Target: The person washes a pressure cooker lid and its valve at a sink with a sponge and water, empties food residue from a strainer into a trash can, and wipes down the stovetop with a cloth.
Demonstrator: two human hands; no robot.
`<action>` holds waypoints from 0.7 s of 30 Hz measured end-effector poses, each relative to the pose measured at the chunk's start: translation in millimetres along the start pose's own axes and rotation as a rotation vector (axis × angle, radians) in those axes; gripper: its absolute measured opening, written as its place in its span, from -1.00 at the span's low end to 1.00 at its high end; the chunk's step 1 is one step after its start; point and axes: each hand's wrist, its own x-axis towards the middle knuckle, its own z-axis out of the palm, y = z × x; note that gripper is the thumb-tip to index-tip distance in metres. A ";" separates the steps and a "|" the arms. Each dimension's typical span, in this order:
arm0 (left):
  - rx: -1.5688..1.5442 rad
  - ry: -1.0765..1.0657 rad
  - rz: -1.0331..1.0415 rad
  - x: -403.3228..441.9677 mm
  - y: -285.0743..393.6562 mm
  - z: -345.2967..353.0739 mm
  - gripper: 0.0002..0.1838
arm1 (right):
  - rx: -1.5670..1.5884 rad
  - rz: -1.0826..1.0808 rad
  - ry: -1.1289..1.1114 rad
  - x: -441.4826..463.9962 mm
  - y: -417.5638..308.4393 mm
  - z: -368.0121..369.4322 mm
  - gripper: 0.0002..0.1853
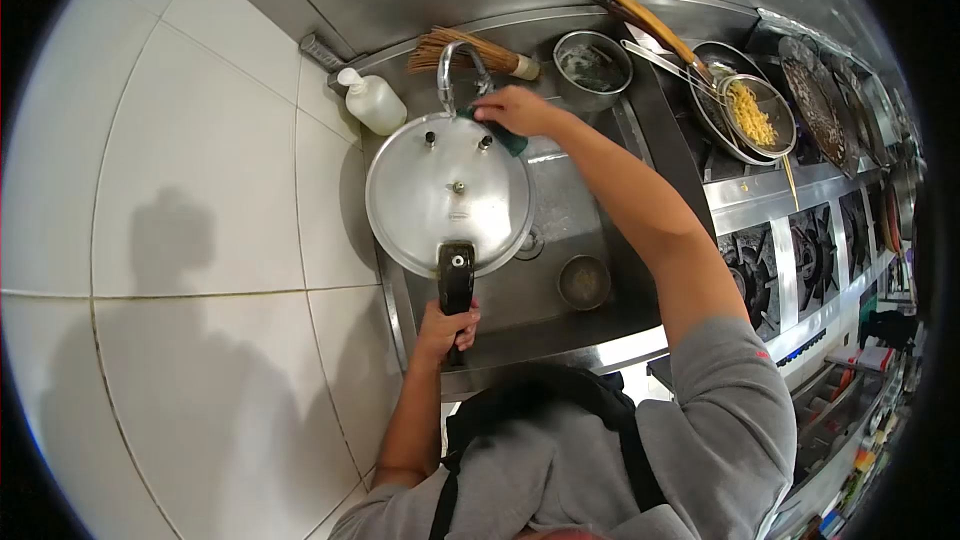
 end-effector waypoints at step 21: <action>0.061 0.060 -0.003 -3.6 -1.8 18.1 -0.80 | -0.366 -0.179 0.123 -36.2 -63.4 13.0 -0.91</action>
